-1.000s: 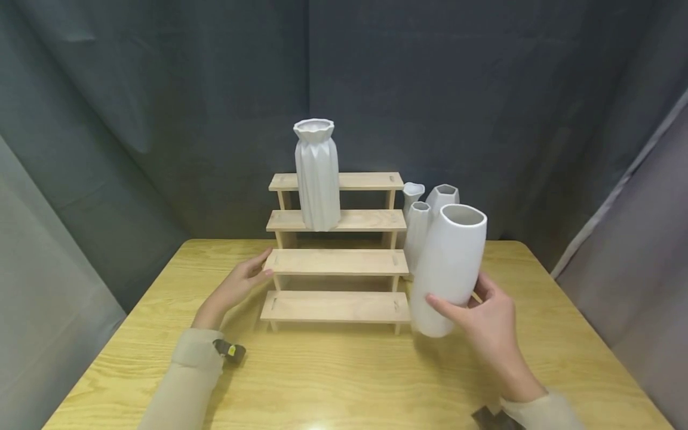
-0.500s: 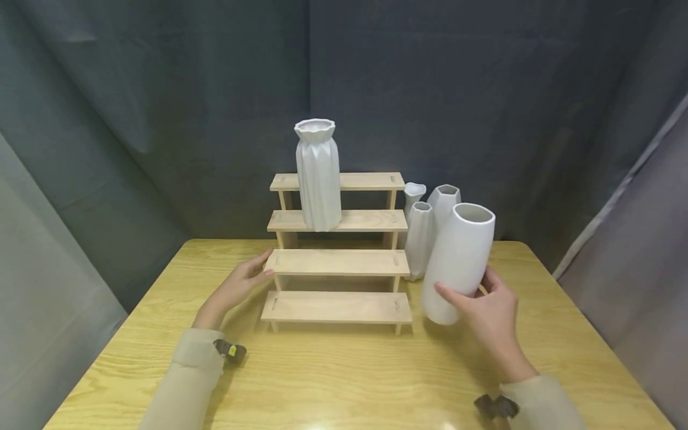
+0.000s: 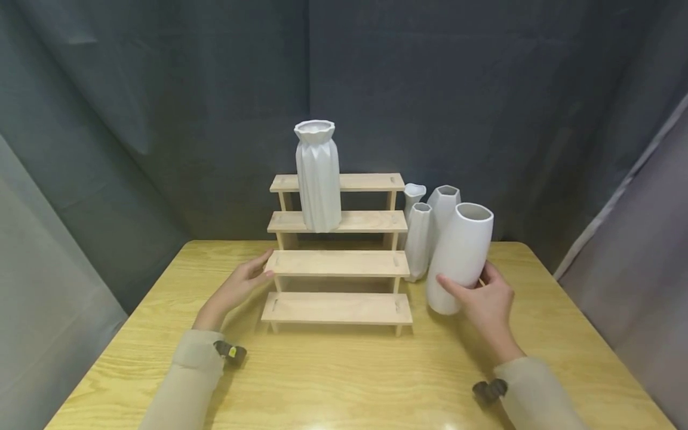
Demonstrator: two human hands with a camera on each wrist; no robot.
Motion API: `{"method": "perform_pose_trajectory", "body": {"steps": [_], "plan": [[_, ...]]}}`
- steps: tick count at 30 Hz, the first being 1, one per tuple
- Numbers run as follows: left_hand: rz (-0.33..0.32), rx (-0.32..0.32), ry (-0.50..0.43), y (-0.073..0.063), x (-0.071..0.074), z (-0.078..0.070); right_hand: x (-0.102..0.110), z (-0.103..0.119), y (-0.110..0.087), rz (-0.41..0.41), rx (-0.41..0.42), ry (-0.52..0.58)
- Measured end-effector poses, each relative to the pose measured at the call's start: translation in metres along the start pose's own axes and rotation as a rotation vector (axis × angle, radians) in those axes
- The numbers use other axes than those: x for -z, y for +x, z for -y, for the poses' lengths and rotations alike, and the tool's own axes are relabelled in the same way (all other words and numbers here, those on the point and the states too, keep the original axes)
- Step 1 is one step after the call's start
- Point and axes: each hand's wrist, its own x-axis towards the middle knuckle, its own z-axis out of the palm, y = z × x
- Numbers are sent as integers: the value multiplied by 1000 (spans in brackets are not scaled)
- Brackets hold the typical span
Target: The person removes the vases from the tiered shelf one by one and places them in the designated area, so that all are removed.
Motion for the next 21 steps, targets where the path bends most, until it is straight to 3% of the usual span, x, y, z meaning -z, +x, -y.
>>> {"method": "perform_pose_trajectory", "body": {"steps": [15, 21], "plan": [[2, -11, -16, 1, -1, 2, -14, -20, 27, -32, 53, 47], [-9, -11, -20, 1, -1, 3, -18, -25, 35, -18, 15, 50]]}}
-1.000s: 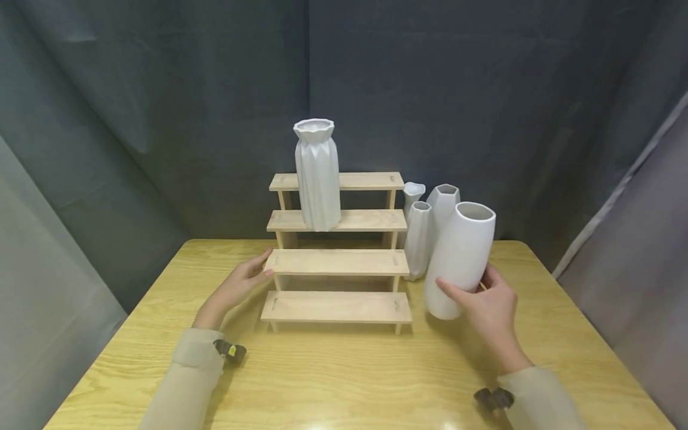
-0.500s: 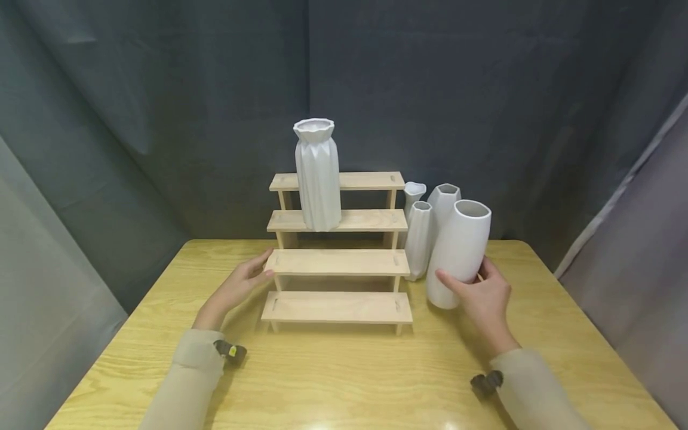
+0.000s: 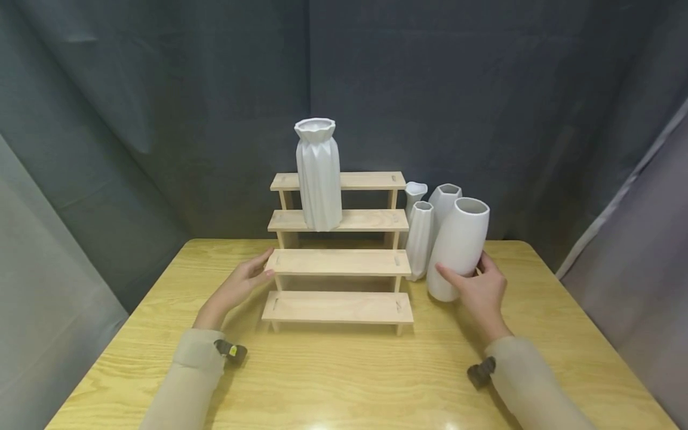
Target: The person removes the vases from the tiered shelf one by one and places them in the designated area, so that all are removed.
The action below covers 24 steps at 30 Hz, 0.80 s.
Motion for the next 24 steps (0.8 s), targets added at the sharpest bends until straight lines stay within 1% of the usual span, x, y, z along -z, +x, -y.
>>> {"method": "perform_pose_trajectory", "body": {"steps": [4, 12, 18, 24], "plan": [[-1, -3, -4, 1, 0, 1, -3, -4, 4, -4, -12, 1], [5, 0, 1, 1, 1, 1, -8, -13, 10, -12, 0, -18], [2, 0, 1, 0, 1, -1, -10, -15, 14, 2, 2, -8], [-3, -8, -1, 1, 0, 1, -11, -15, 15, 26, -27, -5]]}}
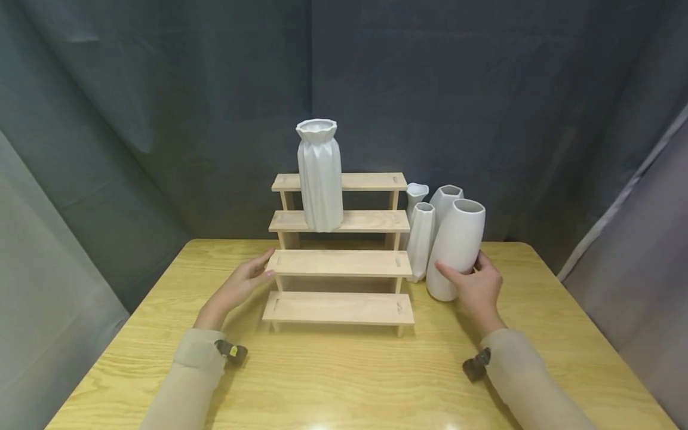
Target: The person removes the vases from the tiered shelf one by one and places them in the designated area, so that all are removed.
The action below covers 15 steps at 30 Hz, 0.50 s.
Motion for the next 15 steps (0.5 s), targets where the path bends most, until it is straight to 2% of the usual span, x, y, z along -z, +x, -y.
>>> {"method": "perform_pose_trajectory", "body": {"steps": [15], "plan": [[5, 18, 4, -1, 1, -1, -1, -5, 4, 36, 15, -26]]}}
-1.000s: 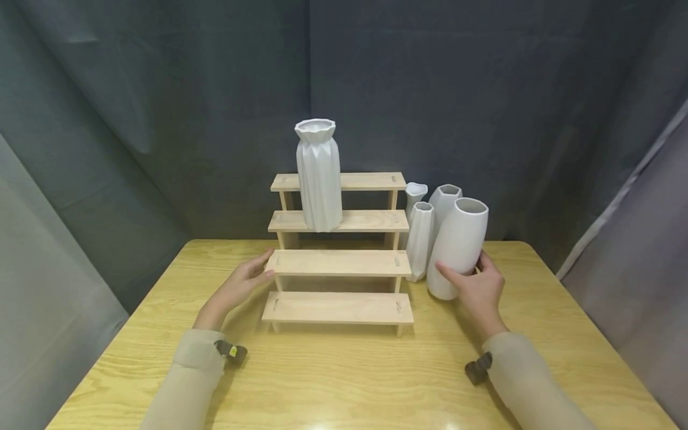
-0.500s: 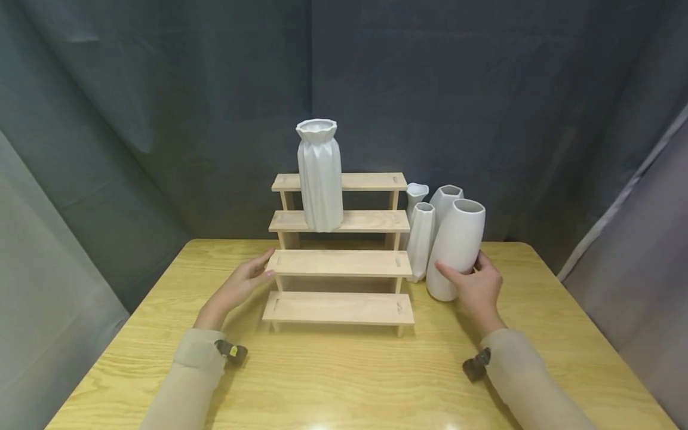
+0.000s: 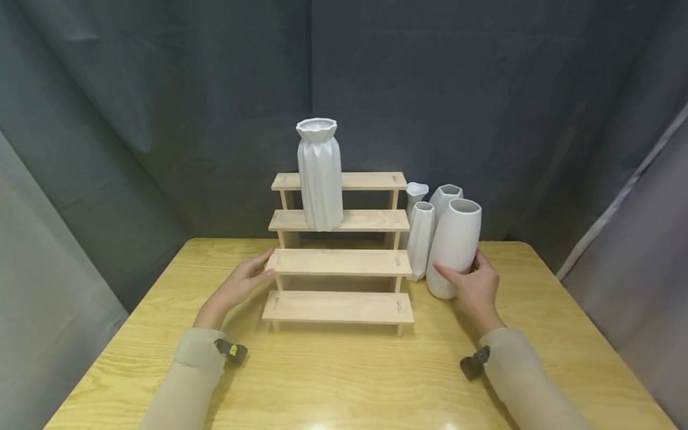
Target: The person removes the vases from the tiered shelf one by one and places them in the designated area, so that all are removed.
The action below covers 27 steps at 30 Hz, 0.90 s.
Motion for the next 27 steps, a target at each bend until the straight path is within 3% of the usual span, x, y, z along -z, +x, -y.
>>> {"method": "perform_pose_trajectory", "body": {"steps": [15, 27], "plan": [[1, 6, 21, -1, 1, -2, 6, 0, 7, 99, 69, -58], [4, -7, -10, 2, -1, 3, 9, -3, 11, 96, 75, -60]]}}
